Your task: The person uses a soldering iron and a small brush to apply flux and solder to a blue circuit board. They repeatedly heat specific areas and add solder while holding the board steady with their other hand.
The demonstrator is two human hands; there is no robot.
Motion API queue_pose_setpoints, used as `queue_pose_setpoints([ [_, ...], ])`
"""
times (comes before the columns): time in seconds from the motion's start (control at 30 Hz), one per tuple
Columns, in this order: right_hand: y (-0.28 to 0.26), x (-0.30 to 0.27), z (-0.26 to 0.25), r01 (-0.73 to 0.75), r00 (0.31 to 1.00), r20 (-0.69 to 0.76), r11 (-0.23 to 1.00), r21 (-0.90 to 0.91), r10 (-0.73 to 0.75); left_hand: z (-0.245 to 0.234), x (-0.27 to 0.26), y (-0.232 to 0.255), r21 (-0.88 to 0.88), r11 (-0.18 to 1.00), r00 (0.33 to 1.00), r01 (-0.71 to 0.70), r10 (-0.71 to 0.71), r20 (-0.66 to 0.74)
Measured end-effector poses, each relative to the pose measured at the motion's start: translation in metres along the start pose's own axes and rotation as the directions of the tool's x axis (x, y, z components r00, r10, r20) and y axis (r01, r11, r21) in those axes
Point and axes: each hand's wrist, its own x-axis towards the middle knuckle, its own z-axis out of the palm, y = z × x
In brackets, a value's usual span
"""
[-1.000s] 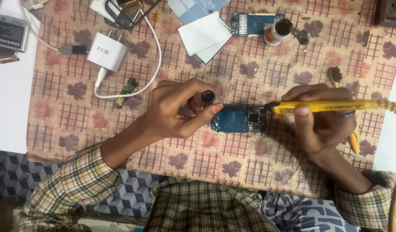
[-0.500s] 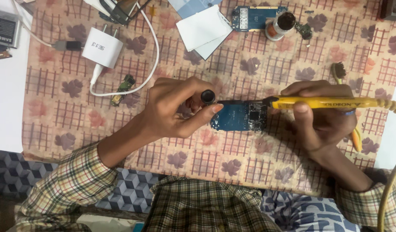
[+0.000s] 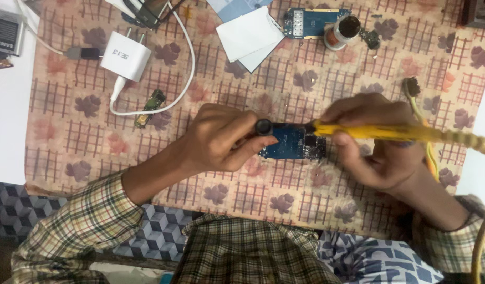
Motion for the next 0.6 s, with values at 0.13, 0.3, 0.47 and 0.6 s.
queue_pose_setpoints([
  [0.13,-0.008,0.02,-0.01,-0.005,0.979,0.203,0.998,-0.068,0.019,-0.007,0.005,0.004,0.147,0.982,0.992,-0.121,0.125,-0.017],
  [0.3,-0.034,0.015,-0.029,-0.136,0.826,0.377,0.797,-0.588,0.419,-0.013,0.008,0.009,-0.017,1.0,1.0,-0.011,0.01,-0.015],
  [0.47,-0.039,0.009,-0.042,0.301,0.819,0.522,0.596,-0.744,0.237,-0.015,0.01,0.01,-0.044,0.999,1.0,0.002,-0.003,-0.024],
  [0.6,-0.043,0.008,-0.044,0.796,0.584,0.766,-0.003,-0.606,0.27,-0.011,0.007,0.008,-0.02,1.0,1.0,-0.01,0.01,-0.029],
])
